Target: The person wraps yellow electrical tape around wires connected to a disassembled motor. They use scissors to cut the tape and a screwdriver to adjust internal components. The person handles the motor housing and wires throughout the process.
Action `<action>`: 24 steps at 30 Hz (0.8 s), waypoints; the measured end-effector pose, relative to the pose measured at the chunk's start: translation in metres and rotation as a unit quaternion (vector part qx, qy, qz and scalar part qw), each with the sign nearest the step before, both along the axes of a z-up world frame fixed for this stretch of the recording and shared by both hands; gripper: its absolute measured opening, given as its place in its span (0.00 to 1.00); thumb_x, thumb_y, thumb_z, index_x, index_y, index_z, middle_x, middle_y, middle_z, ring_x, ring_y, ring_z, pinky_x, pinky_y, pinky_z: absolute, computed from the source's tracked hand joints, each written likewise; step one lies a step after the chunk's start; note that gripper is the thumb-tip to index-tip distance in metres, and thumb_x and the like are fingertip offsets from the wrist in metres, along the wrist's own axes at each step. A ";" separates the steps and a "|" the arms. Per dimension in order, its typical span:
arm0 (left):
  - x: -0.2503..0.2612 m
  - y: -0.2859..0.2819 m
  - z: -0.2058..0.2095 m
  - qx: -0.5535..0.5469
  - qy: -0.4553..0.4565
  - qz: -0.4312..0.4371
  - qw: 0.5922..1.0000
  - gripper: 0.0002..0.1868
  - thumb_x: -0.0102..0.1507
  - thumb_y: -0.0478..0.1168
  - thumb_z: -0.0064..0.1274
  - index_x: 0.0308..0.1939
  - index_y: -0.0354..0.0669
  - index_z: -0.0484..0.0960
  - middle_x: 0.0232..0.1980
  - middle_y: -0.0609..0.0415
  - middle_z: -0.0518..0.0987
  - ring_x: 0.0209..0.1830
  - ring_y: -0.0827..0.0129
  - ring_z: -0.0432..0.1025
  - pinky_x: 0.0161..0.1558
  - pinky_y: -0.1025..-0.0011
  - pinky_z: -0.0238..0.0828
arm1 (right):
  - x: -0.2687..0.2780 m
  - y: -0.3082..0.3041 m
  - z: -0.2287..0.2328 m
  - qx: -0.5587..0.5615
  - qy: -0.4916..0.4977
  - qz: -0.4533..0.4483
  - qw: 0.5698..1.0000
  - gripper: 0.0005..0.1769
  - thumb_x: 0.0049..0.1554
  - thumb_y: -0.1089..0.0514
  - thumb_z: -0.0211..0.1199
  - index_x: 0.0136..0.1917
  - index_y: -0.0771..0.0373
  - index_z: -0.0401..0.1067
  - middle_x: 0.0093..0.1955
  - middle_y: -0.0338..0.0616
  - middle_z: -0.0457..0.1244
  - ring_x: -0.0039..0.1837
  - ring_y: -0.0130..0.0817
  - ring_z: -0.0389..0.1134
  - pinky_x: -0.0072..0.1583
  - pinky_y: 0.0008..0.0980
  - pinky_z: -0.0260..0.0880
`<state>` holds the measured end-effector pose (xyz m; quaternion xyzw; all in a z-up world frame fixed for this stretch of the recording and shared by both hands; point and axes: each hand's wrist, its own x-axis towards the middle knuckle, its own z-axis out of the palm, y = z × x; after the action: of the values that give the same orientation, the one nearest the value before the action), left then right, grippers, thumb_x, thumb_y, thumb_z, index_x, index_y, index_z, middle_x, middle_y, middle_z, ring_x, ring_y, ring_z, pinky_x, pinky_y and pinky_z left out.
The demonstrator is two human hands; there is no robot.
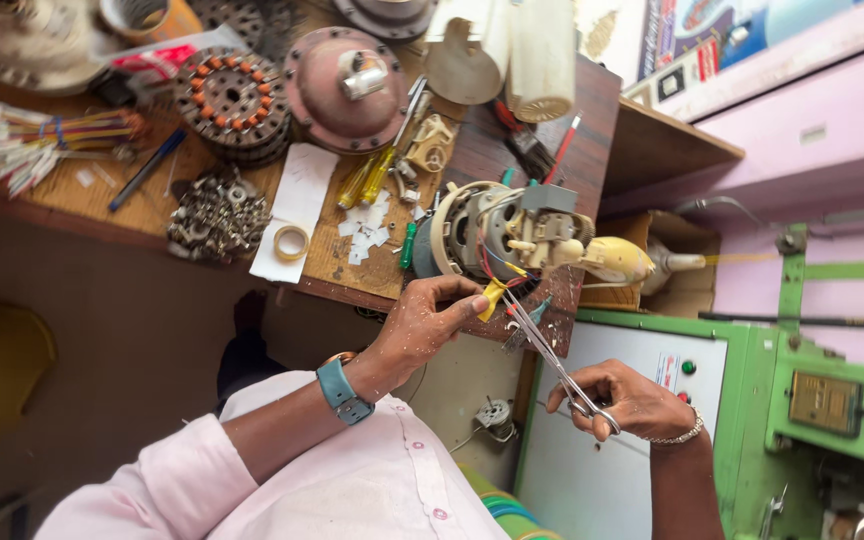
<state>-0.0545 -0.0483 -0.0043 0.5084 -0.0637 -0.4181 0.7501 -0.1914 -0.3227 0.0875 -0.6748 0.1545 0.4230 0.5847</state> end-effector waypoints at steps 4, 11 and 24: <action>-0.003 -0.003 -0.004 -0.017 0.015 0.019 1.000 0.14 0.65 0.46 0.58 0.47 0.39 0.87 0.34 0.64 0.77 0.30 0.83 0.64 0.30 0.79 0.63 | 0.019 -0.012 -0.001 0.009 0.007 0.020 1.000 0.49 0.29 0.34 0.84 0.52 0.75 0.79 0.28 0.33 0.60 0.32 0.22 0.57 0.35 0.27 0.54; -0.009 -0.008 -0.010 -0.020 -0.011 0.054 0.998 0.14 0.65 0.45 0.58 0.46 0.39 0.86 0.34 0.64 0.78 0.30 0.85 0.66 0.30 0.81 0.66 | 0.051 -0.023 -0.004 -0.015 0.006 0.074 0.997 0.49 0.31 0.36 0.84 0.54 0.75 0.78 0.28 0.33 0.60 0.33 0.21 0.57 0.35 0.24 0.53; -0.011 -0.016 -0.026 -0.063 0.027 0.066 0.995 0.13 0.65 0.44 0.58 0.47 0.36 0.85 0.29 0.64 0.74 0.23 0.84 0.62 0.23 0.81 0.56 | 0.053 -0.028 -0.012 -0.069 -0.051 0.142 0.986 0.47 0.36 0.31 0.80 0.53 0.73 0.80 0.31 0.30 0.59 0.36 0.19 0.56 0.36 0.24 0.54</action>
<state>-0.0657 -0.0642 -0.0307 0.4516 -0.0357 -0.3762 0.8083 -0.1382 -0.3506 0.0753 -0.7495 0.0560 0.4553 0.4774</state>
